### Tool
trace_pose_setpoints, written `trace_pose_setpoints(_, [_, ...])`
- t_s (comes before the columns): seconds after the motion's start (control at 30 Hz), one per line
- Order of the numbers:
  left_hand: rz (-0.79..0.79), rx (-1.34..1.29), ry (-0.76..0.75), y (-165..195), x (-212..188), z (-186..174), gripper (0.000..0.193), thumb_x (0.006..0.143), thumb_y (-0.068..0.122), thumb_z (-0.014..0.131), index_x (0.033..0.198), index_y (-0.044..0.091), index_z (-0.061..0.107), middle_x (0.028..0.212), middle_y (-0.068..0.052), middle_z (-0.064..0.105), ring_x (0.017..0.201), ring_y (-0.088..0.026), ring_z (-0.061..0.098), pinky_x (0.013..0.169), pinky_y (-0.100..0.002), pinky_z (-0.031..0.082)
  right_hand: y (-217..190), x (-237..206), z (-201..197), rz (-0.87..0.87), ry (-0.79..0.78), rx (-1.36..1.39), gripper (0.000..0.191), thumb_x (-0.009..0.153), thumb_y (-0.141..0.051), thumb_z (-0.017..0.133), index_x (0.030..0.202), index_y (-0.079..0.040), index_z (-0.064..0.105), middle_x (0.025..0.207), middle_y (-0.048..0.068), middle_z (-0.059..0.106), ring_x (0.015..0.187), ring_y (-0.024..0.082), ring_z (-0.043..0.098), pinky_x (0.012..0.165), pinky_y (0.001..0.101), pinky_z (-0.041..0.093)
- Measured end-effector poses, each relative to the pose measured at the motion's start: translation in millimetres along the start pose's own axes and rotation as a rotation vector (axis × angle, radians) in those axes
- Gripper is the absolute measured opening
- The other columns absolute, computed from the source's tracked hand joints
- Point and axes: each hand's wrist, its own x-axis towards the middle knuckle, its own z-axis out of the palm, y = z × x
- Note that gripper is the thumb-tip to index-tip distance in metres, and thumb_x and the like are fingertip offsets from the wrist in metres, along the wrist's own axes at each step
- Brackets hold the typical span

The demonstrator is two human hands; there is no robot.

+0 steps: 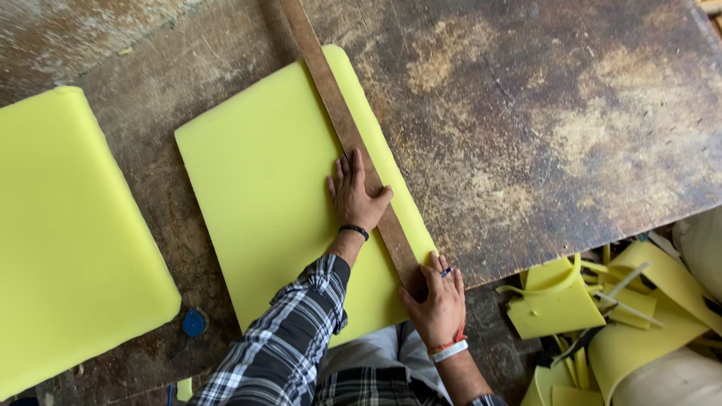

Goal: The person measures and marks yellow foam sheets using a tape measure and a wooden straightedge. They mark multiple points along the edges and draw straight lines to guide cutting.

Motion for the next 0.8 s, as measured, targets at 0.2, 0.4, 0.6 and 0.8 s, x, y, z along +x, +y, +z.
trace_pose_setpoints(0.2, [0.037, -0.010, 0.010, -2.7, -4.6, 10.8, 0.108, 0.083, 0.057, 0.072, 0.164, 0.019, 0.012, 0.171, -0.015, 0.019, 0.158, -0.035, 0.013, 0.125, -0.061, 0.002, 5.3, -3.6, -5.3, 0.009, 0.001, -0.008, 0.056, 0.070, -0.032, 0.087, 0.115, -0.006, 0.068, 0.146, 0.016, 0.058, 0.140, 0.027, 0.050, 0.122, 0.0491, 0.028])
trace_pose_setpoints(0.4, [0.049, -0.009, 0.032, -5.9, -3.7, 21.7, 0.108, 0.085, 0.056, 0.071, 0.165, 0.020, 0.010, 0.172, -0.016, 0.018, 0.159, -0.035, 0.012, 0.126, -0.060, 0.003, 8.4, -5.7, -2.4, 0.001, 0.005, -0.017, 0.055, 0.070, -0.031, 0.087, 0.114, -0.006, 0.068, 0.148, 0.017, 0.056, 0.142, 0.028, 0.048, 0.121, 0.0492, 0.029])
trace_pose_setpoints(0.6, [0.050, 0.007, 0.036, -4.6, -3.1, 27.8, 0.107, 0.086, 0.057, 0.069, 0.165, 0.020, 0.008, 0.172, -0.016, 0.017, 0.160, -0.034, 0.010, 0.126, -0.060, 0.001, 12.7, -4.5, -0.4, 0.020, -0.022, -0.041, 0.053, 0.072, -0.032, 0.086, 0.114, -0.007, 0.068, 0.146, 0.015, 0.058, 0.143, 0.026, 0.047, 0.122, 0.0483, 0.029])
trace_pose_setpoints(0.8, [0.035, 0.020, 0.012, -1.6, -0.3, 28.3, 0.106, 0.087, 0.058, 0.068, 0.165, 0.020, 0.008, 0.171, -0.016, 0.016, 0.159, -0.033, 0.010, 0.126, -0.060, 0.000, 13.4, 0.0, -5.2, 0.053, -0.087, -0.039, 0.053, 0.074, -0.033, 0.085, 0.116, -0.006, 0.066, 0.148, 0.013, 0.057, 0.143, 0.023, 0.047, 0.122, 0.0463, 0.030])
